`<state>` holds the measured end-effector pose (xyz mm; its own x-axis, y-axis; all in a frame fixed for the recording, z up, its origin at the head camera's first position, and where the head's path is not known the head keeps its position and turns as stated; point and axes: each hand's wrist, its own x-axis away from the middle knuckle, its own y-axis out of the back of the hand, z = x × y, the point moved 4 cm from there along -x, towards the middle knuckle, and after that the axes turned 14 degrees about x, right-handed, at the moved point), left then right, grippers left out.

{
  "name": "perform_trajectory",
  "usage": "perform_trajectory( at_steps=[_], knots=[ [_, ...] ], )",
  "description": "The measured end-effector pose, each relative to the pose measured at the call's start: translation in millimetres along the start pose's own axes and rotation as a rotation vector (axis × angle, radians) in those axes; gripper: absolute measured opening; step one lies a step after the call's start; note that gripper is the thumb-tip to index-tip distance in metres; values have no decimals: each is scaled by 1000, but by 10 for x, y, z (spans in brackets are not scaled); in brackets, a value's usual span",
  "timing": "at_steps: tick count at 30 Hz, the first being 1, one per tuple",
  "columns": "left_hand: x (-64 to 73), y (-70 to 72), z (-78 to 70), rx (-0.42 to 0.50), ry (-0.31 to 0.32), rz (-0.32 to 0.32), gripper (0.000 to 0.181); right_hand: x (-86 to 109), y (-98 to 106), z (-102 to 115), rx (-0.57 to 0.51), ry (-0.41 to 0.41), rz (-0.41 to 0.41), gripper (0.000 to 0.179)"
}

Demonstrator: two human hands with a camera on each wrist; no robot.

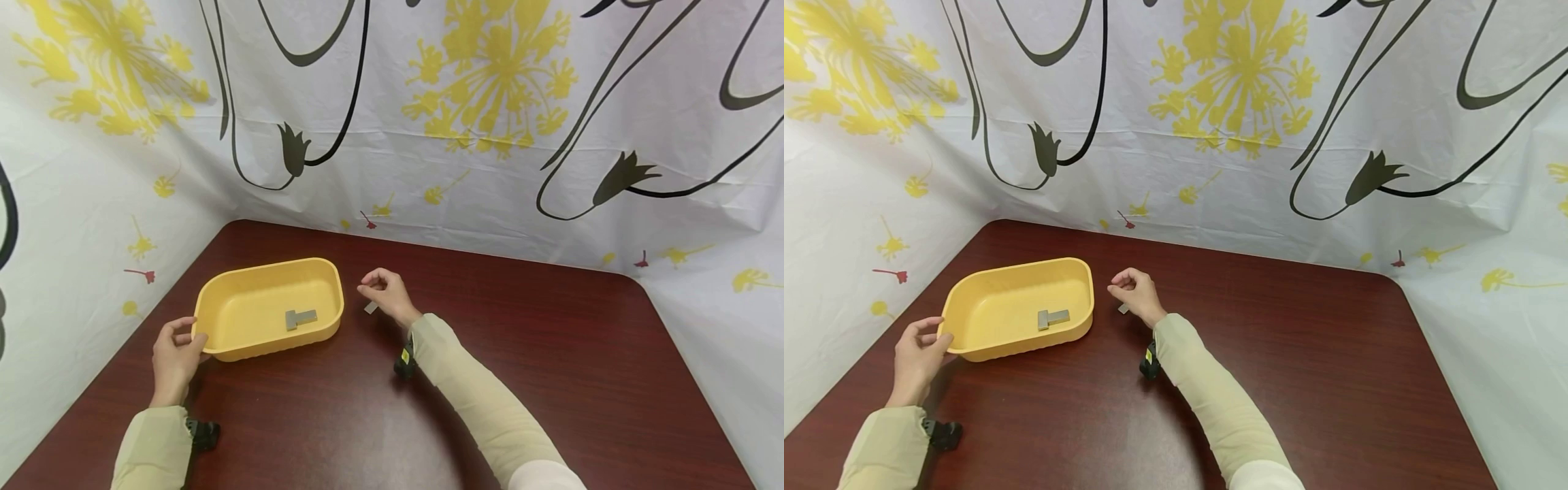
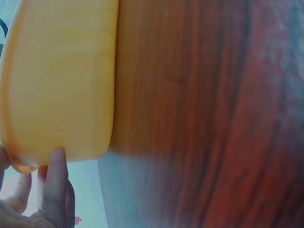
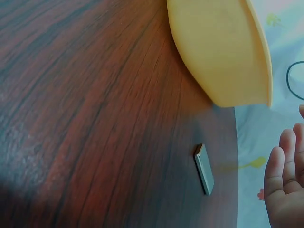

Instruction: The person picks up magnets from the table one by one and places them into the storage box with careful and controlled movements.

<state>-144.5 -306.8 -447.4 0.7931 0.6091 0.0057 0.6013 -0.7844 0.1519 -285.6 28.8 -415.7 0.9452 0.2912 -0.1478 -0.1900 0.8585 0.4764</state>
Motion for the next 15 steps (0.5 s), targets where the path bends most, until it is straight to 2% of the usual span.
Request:
perform_trajectory(
  at_steps=[4,5,8,11,12,15],
  knots=[
    [-222,47,332,-20,-14,-1,37,53,52,82,-20,1,9,15],
    [-246,53,372,-21,-10,2,37,73,68,115,-18,2,11,15],
    [-164,35,244,-31,0,3,38,130,111,199,-4,-4,15,15],
    [-50,17,74,-17,-1,16,36,145,128,196,10,-13,5,14],
    [-50,17,73,-13,-2,17,36,146,133,191,12,-15,1,14],
    [-147,39,223,-12,-14,28,37,148,144,176,23,-19,-9,14]
  ],
)
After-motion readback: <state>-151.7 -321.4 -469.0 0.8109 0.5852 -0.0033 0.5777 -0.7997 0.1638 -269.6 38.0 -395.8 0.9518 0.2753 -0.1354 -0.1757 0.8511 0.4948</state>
